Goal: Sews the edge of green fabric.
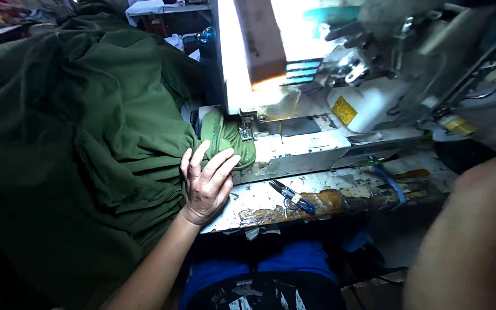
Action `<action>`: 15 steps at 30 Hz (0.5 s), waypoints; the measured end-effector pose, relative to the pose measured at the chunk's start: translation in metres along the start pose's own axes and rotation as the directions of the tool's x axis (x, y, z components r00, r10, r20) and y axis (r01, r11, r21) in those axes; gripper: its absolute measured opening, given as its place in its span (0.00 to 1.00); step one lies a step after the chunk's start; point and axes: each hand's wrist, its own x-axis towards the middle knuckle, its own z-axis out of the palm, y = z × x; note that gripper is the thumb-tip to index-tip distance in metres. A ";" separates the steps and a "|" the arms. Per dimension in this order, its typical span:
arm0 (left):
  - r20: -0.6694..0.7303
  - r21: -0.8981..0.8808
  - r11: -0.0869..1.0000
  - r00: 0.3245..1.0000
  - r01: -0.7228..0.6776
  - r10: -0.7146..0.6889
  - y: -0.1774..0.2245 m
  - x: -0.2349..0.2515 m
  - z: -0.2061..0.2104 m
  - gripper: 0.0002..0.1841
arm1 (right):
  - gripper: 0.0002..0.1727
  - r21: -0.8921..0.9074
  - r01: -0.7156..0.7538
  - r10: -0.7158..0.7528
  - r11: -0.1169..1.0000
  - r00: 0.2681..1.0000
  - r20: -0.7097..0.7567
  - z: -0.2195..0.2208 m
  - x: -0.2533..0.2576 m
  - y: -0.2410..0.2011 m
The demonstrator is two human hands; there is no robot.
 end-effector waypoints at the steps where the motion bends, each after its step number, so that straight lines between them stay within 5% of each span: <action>1: 0.056 0.040 0.998 0.997 0.049 -0.051 0.005 0.011 -0.009 0.17 | 0.14 -0.108 0.082 -0.065 0.991 0.986 0.152 0.008 -0.042 -0.001; 5: 0.466 0.290 0.954 0.858 0.082 -0.216 0.010 0.084 -0.040 0.25 | 0.19 -0.377 0.320 0.011 0.869 0.749 0.662 0.053 -0.148 0.013; 7: 0.549 0.361 0.932 0.806 0.010 -0.221 0.004 0.107 -0.028 0.18 | 0.20 -0.359 0.373 0.049 0.855 0.632 0.773 0.069 -0.166 0.017; 9: 0.562 0.393 0.919 0.796 -0.017 -0.226 -0.010 0.121 -0.009 0.08 | 0.15 -0.261 0.463 -0.065 0.847 0.576 0.815 0.079 -0.171 0.020; 12: 0.517 0.432 0.893 0.778 0.123 -0.357 -0.059 0.140 0.020 0.11 | 0.12 -0.021 0.370 -0.232 0.929 0.624 0.746 0.083 -0.168 0.023; 15: 0.140 0.458 0.870 0.952 0.182 -0.273 -0.128 0.118 0.031 0.10 | 0.17 0.173 0.224 -0.282 0.959 0.691 0.665 0.079 -0.155 0.006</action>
